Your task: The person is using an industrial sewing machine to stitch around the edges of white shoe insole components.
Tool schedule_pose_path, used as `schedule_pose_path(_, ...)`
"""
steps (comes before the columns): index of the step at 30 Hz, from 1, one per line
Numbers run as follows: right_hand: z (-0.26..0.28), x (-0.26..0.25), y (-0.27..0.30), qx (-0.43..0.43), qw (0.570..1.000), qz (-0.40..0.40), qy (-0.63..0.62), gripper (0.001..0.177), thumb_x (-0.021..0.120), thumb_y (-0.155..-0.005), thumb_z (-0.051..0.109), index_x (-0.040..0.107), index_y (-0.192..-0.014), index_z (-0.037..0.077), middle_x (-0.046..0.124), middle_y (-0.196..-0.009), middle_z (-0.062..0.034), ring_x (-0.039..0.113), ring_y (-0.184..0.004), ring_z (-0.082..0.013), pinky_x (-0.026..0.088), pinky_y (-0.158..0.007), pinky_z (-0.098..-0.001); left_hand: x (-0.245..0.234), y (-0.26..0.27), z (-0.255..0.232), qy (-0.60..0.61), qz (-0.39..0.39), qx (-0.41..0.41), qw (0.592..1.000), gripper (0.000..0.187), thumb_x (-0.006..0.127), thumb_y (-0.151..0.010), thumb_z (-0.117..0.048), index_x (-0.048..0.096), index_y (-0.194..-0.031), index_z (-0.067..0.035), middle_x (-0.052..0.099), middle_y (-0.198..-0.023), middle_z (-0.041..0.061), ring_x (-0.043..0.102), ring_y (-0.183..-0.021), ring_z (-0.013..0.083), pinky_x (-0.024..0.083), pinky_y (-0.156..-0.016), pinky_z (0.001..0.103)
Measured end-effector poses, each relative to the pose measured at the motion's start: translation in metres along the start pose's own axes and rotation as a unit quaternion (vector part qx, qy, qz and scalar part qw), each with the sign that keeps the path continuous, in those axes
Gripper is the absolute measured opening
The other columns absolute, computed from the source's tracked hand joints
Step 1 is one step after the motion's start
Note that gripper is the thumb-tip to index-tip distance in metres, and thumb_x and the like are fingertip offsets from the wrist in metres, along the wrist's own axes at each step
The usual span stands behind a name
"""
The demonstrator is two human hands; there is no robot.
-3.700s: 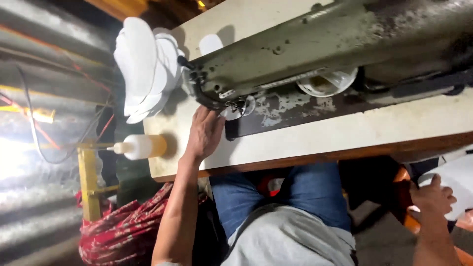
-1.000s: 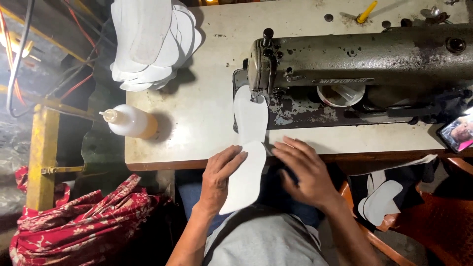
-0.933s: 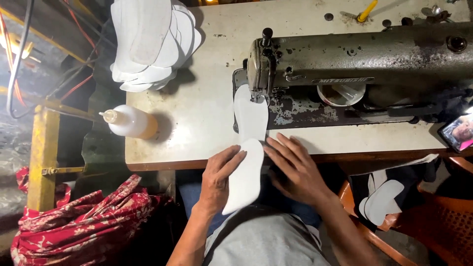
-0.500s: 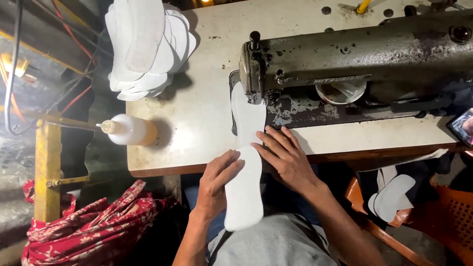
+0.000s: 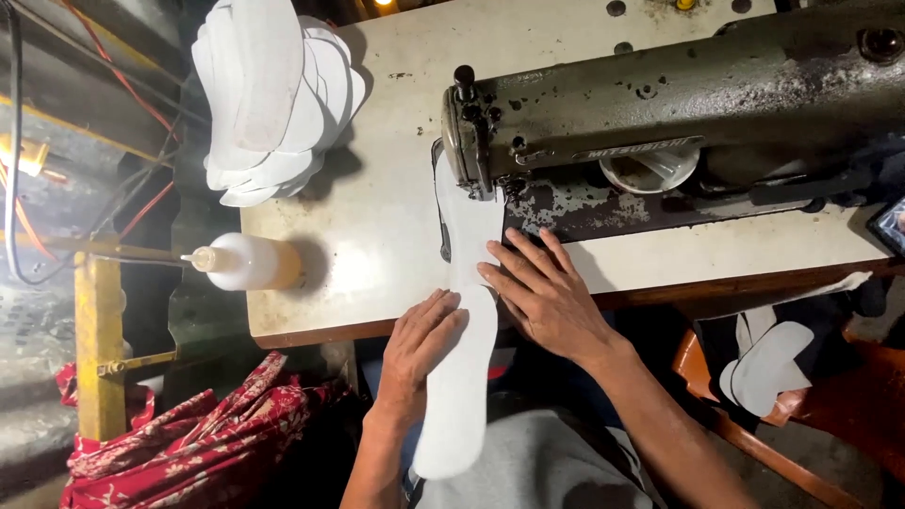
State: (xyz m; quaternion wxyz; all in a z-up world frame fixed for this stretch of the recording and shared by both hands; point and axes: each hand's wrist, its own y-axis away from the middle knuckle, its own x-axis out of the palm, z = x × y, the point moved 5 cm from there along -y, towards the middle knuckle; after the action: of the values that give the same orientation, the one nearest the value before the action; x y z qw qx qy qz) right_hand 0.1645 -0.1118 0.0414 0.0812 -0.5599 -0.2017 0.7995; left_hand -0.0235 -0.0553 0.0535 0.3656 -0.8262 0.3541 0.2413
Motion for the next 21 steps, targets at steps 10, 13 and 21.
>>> schedule_pose_path(10,-0.0033,0.001,-0.0016,0.015,1.0,0.008,0.004,0.05,0.064,-0.097,0.016,0.054,-0.146,0.011,0.049,-0.155,-0.0118,0.04,-0.148,-0.0344,0.027,-0.124,-0.0559,0.0077,0.0066,0.0076,-0.051,0.027,0.006,0.998,0.063,0.085,-0.088,-0.022,0.054,-0.142,-0.011,0.051,-0.15,0.025,0.052,-0.139,0.0441,0.048,-0.108,0.055)
schedule_pose_path(13,-0.0047,0.003,-0.0002,0.013,1.0,0.005,0.01,0.056,0.069,-0.092,0.015,0.054,-0.146,0.013,0.049,-0.156,-0.013,0.04,-0.148,-0.0356,0.028,-0.124,-0.0561,0.007,0.0058,0.0072,-0.053,0.021,-0.003,0.998,0.06,0.086,-0.088,-0.016,0.057,-0.14,-0.014,0.053,-0.147,0.026,0.053,-0.137,0.044,0.049,-0.107,0.054)
schedule_pose_path(21,-0.0053,0.0052,-0.0011,0.022,1.0,0.02,0.005,0.056,0.07,-0.092,0.017,0.054,-0.146,0.013,0.046,-0.157,-0.0146,0.039,-0.148,-0.0365,0.027,-0.124,-0.0565,0.0044,0.0052,0.0058,-0.047,0.016,0.014,0.999,0.064,0.089,-0.085,-0.019,0.056,-0.14,-0.011,0.054,-0.145,0.028,0.056,-0.133,0.045,0.051,-0.105,0.055)
